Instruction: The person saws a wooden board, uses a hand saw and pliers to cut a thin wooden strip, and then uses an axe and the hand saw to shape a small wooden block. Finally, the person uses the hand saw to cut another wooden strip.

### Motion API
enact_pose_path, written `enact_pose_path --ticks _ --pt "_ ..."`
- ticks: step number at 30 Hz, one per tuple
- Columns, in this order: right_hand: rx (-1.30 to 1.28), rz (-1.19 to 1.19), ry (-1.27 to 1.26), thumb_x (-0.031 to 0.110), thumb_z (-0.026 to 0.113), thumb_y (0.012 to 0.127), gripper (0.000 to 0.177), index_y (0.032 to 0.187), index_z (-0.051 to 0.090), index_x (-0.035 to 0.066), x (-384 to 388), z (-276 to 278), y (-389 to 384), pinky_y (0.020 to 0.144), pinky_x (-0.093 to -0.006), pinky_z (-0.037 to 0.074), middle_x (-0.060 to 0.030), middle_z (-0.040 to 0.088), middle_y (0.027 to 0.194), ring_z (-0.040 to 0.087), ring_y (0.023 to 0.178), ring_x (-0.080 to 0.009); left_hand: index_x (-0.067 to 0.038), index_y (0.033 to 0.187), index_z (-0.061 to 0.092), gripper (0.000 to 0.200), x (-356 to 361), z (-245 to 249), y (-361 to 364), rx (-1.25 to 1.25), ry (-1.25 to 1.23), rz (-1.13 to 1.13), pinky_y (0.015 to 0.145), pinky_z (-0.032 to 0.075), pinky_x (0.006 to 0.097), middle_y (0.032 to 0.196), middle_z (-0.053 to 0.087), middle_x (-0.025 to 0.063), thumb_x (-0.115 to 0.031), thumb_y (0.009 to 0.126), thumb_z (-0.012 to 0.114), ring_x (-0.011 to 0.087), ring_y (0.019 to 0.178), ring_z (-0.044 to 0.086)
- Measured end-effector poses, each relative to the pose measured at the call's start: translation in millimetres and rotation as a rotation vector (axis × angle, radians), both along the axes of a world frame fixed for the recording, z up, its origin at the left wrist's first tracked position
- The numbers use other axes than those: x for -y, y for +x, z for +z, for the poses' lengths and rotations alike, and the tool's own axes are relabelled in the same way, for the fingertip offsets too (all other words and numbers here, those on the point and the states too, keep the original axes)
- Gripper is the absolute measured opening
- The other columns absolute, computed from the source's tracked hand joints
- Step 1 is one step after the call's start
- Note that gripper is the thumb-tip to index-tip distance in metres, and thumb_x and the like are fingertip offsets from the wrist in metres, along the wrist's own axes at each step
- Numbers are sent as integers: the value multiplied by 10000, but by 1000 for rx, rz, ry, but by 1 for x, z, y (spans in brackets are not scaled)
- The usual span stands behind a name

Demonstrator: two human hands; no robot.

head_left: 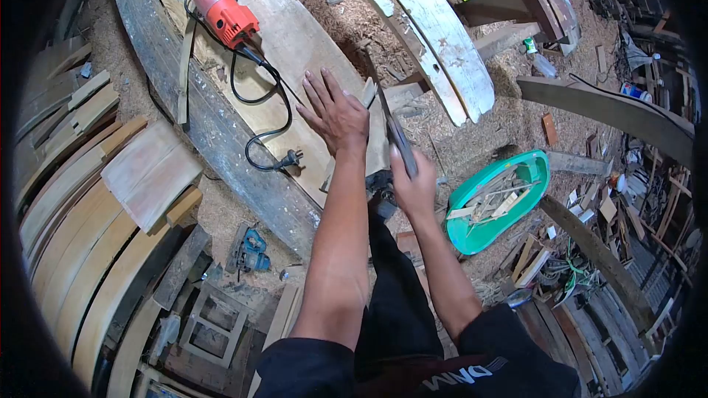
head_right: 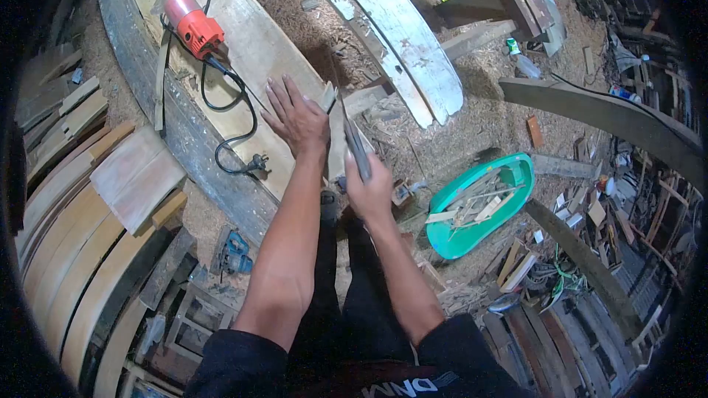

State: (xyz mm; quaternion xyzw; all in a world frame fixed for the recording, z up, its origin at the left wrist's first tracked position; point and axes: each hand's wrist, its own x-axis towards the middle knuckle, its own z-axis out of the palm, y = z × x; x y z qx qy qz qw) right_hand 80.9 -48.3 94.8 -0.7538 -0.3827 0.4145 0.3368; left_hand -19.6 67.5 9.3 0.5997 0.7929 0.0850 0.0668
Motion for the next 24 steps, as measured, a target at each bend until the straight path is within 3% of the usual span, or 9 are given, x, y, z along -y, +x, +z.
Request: enact_pose_path --ticks 3,7,13,16,19,20,23,24 --pt "-66 -162 32 263 632 968 289 804 601 27 31 29 -6 530 -293 363 3 497 620 445 580 -86 -97 1539 288 652 9 -3 -3 -27 -13 -5 1170 114 622 1619 209 163 -241 924 450 301 1503 190" --pt "82 -82 38 231 664 945 252 829 605 15 26 16 7 515 -277 370 -22 475 593 431 559 -70 -97 1536 299 647 6 -3 -2 -33 25 -9 1169 116 627 1614 224 169 -245 924 448 303 1500 200" --pt "-14 -34 148 238 667 942 263 819 597 16 -3 17 7 492 -300 371 -22 488 576 428 522 -92 -92 1512 355 597 10 -7 -4 28 96 -17 1170 101 627 1599 267 166 -316 963 426 301 1493 222" --pt "15 -51 144 236 664 942 259 820 595 18 16 13 13 495 -317 375 -40 487 569 437 514 -112 -110 1464 442 579 14 -9 -6 138 145 -57 1160 73 654 1579 319 144 -389 957 477 288 1486 245" --pt "57 -78 174 245 660 943 256 834 604 21 39 -3 20 501 -331 377 -49 479 566 440 512 -131 -147 1375 553 523 25 -8 -15 166 145 -262 1148 41 672 1546 385 118 -422 930 572 289 1454 310" --pt "83 -88 197 250 658 944 257 839 607 22 46 -9 23 503 -336 377 -52 475 565 439 511 -138 -159 1305 603 445 29 -8 -19 210 225 -334 1120 62 710 1489 455 93 -358 908 637 287 1405 382" --pt "78 -96 187 273 660 944 270 855 613 23 56 4 22 507 -344 372 -64 465 573 429 519 -146 -127 1284 602 408 40 -8 -32 343 180 -390 1121 105 692 1425 510 81 -292 913 641 272 1367 424" --pt "85 -100 197 276 661 945 271 859 614 24 56 13 21 510 -342 373 -67 465 579 428 521 -148 -74 1271 591 385 44 -3 -38 331 210 -417 1111 266 592 1352 562 123 -236 924 633 306 1301 489"
